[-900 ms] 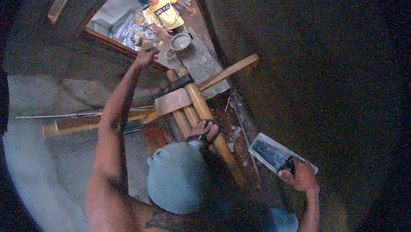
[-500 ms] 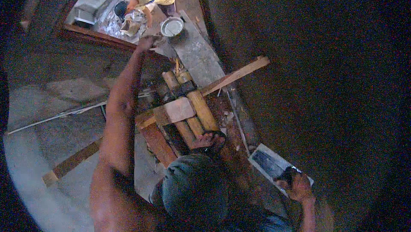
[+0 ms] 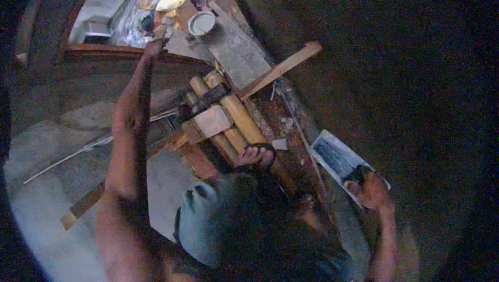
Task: The person takes a container of plaster mixture from another person, scoops the mixture onto a trowel, and applies and smooths it along the wall.
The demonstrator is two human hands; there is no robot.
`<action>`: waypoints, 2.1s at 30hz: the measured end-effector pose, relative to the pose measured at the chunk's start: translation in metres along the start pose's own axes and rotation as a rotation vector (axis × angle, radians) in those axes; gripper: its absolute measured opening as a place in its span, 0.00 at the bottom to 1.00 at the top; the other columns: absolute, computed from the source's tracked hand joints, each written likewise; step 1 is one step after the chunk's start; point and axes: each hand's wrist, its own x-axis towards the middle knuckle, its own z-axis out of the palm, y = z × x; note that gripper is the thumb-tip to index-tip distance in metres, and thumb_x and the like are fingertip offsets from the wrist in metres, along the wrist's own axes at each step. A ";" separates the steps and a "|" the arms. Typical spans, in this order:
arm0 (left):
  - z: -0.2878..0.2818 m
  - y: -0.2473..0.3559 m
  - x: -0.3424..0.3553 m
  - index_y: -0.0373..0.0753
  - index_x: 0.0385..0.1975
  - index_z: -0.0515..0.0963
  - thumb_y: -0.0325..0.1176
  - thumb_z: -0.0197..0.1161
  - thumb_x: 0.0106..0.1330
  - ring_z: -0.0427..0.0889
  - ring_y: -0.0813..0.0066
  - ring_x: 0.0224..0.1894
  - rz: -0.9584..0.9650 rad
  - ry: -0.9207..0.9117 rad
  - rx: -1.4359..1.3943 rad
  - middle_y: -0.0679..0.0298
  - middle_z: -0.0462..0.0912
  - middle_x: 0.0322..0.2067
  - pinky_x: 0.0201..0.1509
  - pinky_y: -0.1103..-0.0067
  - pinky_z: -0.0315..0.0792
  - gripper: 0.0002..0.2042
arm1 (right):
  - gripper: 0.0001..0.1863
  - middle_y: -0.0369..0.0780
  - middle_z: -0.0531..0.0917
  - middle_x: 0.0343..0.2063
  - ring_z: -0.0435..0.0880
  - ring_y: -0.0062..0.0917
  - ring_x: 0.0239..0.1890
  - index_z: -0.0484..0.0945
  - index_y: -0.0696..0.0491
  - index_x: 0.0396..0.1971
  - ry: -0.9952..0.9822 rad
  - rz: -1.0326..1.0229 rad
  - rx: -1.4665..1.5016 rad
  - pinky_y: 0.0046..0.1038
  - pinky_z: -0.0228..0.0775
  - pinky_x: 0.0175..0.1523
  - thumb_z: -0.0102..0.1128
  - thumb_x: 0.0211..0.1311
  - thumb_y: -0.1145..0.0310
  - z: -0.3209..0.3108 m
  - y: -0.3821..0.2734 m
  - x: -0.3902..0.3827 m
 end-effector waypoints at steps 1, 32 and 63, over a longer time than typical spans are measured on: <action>0.002 0.013 -0.007 0.32 0.50 0.82 0.39 0.64 0.64 0.86 0.65 0.46 -0.061 0.038 -0.127 0.54 0.84 0.51 0.50 0.73 0.81 0.20 | 0.48 0.60 0.80 0.45 0.79 0.56 0.50 0.77 0.64 0.48 0.013 -0.001 0.036 0.50 0.73 0.54 0.54 0.58 0.26 0.010 0.012 -0.002; -0.034 0.068 -0.128 0.35 0.44 0.85 0.46 0.70 0.62 0.82 0.73 0.30 0.098 0.153 0.301 0.62 0.86 0.31 0.37 0.73 0.77 0.20 | 0.41 0.60 0.80 0.48 0.80 0.53 0.53 0.77 0.63 0.48 -0.030 -0.031 0.051 0.49 0.73 0.56 0.61 0.58 0.34 0.066 0.029 -0.024; 0.044 -0.061 0.096 0.30 0.39 0.85 0.48 0.71 0.55 0.86 0.64 0.38 0.057 0.103 0.043 0.54 0.89 0.34 0.46 0.70 0.76 0.24 | 0.45 0.60 0.74 0.59 0.73 0.52 0.63 0.68 0.61 0.62 -0.102 0.225 -0.058 0.46 0.66 0.66 0.57 0.61 0.35 -0.012 -0.063 0.015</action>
